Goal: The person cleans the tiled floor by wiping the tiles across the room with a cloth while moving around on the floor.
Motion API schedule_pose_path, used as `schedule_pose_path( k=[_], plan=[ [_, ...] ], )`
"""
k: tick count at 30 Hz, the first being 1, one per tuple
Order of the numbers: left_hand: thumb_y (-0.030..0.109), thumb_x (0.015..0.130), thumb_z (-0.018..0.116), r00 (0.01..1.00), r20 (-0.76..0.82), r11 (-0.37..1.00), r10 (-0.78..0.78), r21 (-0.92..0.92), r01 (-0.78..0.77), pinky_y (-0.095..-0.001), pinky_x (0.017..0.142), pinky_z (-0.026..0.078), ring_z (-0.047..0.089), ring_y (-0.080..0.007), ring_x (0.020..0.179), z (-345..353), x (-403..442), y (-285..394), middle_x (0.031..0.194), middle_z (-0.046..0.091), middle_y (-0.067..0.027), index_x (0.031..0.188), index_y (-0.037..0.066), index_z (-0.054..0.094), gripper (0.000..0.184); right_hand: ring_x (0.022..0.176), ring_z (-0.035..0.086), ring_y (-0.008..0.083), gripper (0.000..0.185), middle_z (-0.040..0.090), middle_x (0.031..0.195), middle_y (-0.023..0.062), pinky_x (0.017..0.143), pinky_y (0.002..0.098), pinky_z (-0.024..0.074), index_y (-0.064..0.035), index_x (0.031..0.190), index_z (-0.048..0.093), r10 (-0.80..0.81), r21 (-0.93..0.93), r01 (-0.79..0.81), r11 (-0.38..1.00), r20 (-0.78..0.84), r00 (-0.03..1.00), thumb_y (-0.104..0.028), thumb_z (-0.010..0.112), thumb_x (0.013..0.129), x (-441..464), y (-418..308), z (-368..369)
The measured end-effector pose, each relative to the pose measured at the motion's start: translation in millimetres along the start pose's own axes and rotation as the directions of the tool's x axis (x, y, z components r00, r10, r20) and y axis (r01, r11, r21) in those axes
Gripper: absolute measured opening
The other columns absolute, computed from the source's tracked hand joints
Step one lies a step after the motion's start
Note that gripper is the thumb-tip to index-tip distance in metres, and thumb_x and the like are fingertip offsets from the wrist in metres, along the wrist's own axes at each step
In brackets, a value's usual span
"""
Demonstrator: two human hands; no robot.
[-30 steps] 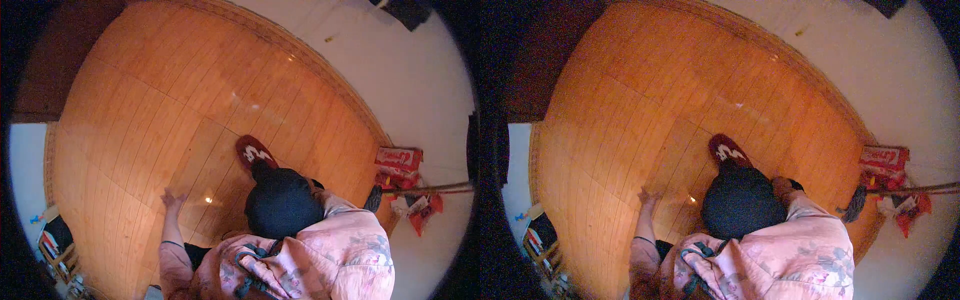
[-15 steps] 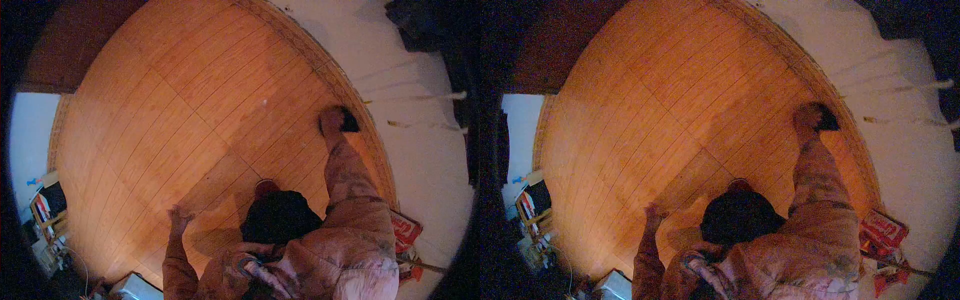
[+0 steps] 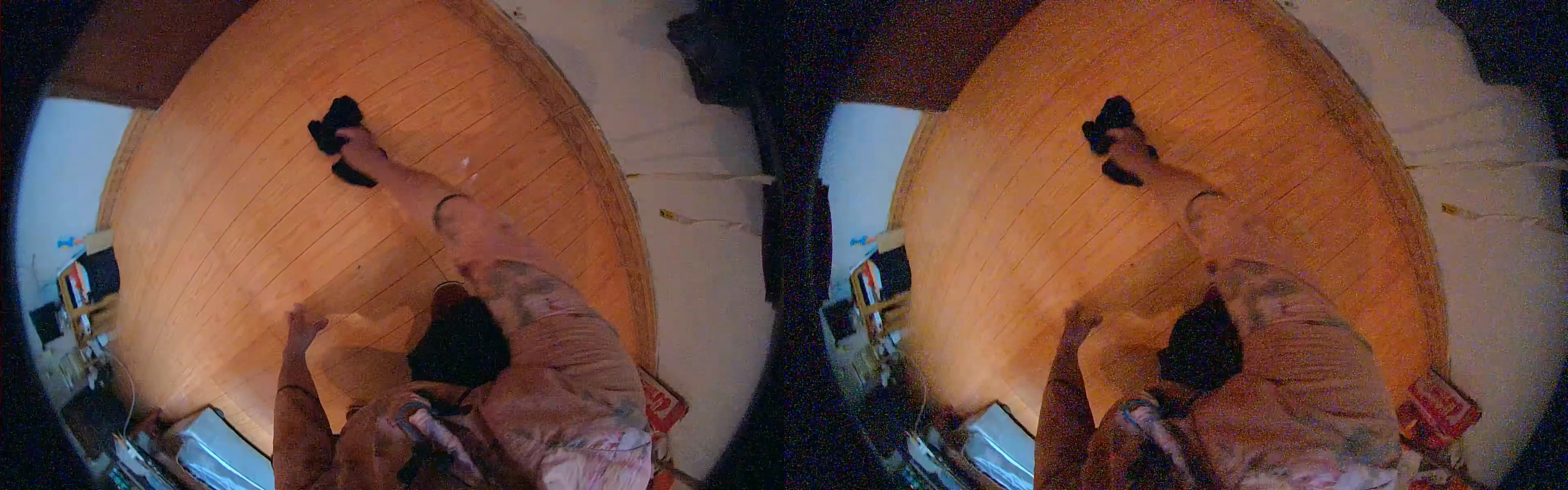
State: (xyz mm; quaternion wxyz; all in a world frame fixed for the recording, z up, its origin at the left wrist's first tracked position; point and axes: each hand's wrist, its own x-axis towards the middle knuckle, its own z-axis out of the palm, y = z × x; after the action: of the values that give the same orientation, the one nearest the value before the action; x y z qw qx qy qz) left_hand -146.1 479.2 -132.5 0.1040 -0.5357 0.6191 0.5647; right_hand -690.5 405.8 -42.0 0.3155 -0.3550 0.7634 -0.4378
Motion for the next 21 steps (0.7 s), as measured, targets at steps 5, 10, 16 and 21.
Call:
schedule_pose_path(
  k=[5,10,16,21],
  plan=[
    [0.044,0.069,0.084,1.0,-0.014,0.747,-0.003,0.665,0.012,-0.0454,0.117,0.013,0.015,-0.0413,0.143,12,-42,101,0.15,0.022,-0.0295,0.15,0.0,0.011,0.118,0.06,0.063,0.0271,0.033,0.066,0.087,0.0144,0.055,0.0402,0.0555,0.0001,0.116,0.057,0.025,0.76,-0.398,0.513,0.451,0.892,-0.008,0.046,0.086,-44,-14,-152],
    [0.054,0.068,0.08,0.998,-0.052,0.722,-0.029,0.69,0.057,-0.044,0.118,0.004,0.007,-0.0426,0.144,12,-17,52,0.152,0.014,-0.0325,0.15,0.0,0.002,0.125,0.101,0.06,0.03,0.053,0.059,0.115,0.0161,0.088,0.04,0.0503,0.0002,0.131,0.049,0.086,0.212,-0.033,0.977,-0.243,0.966,-0.017,0.057,0.083,-147,140,-329],
    [0.054,0.068,0.079,0.995,-0.008,0.784,-0.096,0.615,0.081,-0.0426,0.118,0.002,-0.001,-0.0421,0.144,9,-27,71,0.154,0.007,-0.0306,0.149,-0.004,-0.002,0.128,0.114,0.049,0.0377,0.059,0.047,0.13,0.0229,0.097,0.0462,0.0419,0.0001,0.137,0.042,0.207,-0.663,-0.5,0.557,-0.473,0.856,-0.024,0.056,0.085,-327,248,-366],
    [0.051,0.068,0.08,0.99,0.02,0.747,-0.142,0.658,0.094,-0.042,0.118,0.002,-0.003,-0.0407,0.145,11,-25,82,0.155,0.008,-0.0274,0.148,-0.005,-0.002,0.128,0.126,0.041,0.0441,0.065,0.037,0.143,0.0286,0.105,0.0514,0.0349,0.0,0.141,0.037,0.305,-0.757,-0.532,0.378,-0.441,0.844,-0.029,0.055,0.086,-299,211,-281]
  ],
)
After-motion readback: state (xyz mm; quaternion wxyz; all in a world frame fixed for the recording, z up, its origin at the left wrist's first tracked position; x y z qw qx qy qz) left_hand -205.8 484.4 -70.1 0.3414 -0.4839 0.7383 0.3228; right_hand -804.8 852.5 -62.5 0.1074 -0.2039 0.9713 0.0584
